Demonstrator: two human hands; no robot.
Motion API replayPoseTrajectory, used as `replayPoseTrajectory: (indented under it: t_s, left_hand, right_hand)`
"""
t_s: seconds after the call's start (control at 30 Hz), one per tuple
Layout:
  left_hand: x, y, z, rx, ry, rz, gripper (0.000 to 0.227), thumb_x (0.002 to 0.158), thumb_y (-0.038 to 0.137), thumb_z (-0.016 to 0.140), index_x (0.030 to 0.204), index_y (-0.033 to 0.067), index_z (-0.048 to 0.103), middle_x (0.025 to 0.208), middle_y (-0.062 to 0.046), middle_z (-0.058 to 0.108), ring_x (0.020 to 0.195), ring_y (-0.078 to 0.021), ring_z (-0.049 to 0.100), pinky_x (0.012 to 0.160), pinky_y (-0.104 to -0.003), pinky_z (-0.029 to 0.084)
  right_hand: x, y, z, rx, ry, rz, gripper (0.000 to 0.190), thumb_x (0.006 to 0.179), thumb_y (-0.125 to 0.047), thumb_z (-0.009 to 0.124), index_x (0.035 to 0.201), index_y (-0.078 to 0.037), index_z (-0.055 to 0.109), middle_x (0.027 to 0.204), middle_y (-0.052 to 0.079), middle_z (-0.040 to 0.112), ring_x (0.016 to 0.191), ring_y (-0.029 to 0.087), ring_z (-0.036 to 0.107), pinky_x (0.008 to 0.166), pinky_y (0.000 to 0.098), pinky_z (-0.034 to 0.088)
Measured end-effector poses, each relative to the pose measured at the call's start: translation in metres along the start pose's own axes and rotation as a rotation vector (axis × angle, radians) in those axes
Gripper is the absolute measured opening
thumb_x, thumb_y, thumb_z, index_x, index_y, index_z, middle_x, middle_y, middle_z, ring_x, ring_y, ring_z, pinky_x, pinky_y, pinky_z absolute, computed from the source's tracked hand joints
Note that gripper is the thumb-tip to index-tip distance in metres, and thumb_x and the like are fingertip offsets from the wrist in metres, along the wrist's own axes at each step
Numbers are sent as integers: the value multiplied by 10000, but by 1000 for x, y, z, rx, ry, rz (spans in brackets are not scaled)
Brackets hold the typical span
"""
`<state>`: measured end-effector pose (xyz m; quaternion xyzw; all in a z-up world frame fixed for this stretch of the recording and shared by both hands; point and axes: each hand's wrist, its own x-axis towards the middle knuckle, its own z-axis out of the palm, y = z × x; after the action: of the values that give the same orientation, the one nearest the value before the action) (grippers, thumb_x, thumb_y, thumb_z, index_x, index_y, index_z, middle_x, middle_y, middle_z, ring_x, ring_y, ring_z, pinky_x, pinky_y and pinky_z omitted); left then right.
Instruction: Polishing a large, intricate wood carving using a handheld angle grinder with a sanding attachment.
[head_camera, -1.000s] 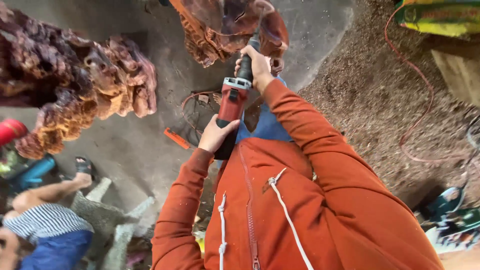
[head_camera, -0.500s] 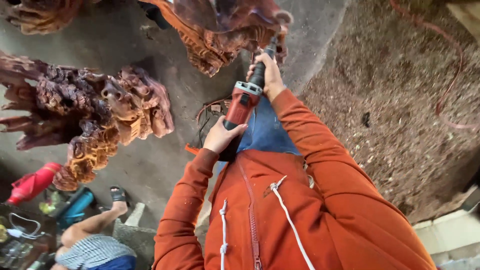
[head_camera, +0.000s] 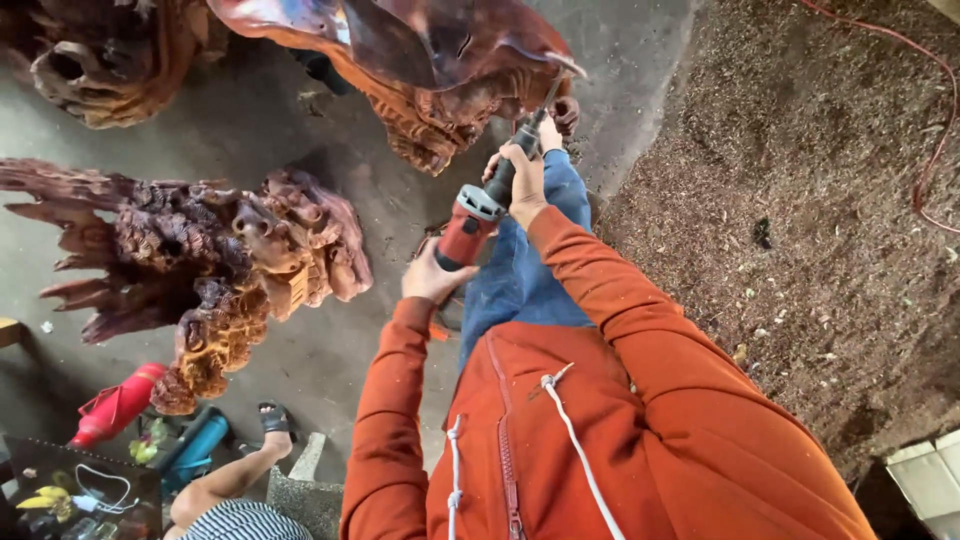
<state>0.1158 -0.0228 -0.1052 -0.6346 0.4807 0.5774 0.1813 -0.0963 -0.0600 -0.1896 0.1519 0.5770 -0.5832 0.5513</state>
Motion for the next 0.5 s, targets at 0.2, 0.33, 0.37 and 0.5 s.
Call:
replayPoseTrajectory:
  t_s: [0.2, 0.33, 0.37, 0.5]
  left_hand:
    - [37, -28, -27, 280, 74, -51, 771, 608, 663, 810, 1248, 335, 531, 1137, -129, 732, 1132, -347, 683, 939, -485, 533]
    - [9, -15, -20, 311, 51, -107, 746, 623, 681, 786, 1240, 336, 547, 1137, -126, 731, 1132, -332, 686, 951, -468, 542]
    - [-5, -10, -15, 263, 41, -140, 722, 644, 655, 796, 1231, 306, 563, 1143, -156, 730, 1152, -339, 679, 972, -468, 538]
    - [-7, -38, 29, 144, -16, -148, 759, 596, 711, 795, 1187, 295, 564, 1103, -151, 733, 1122, -349, 687, 923, -472, 541]
  right_hand:
    - [18, 24, 14, 119, 59, 40, 202, 735, -124, 740, 756, -85, 543, 589, 152, 619, 504, 271, 645, 518, 437, 585]
    - [2, 20, 7, 123, 118, 98, 200, 731, -121, 737, 733, -60, 547, 584, 170, 615, 500, 270, 639, 506, 431, 579]
    - [-3, 19, 4, 83, 115, 118, 202, 737, -120, 749, 742, -54, 557, 586, 177, 621, 495, 273, 639, 484, 430, 573]
    - [-3, 23, -19, -23, 140, 206, 231, 734, -135, 755, 770, -45, 546, 593, 181, 615, 482, 271, 625, 484, 436, 588]
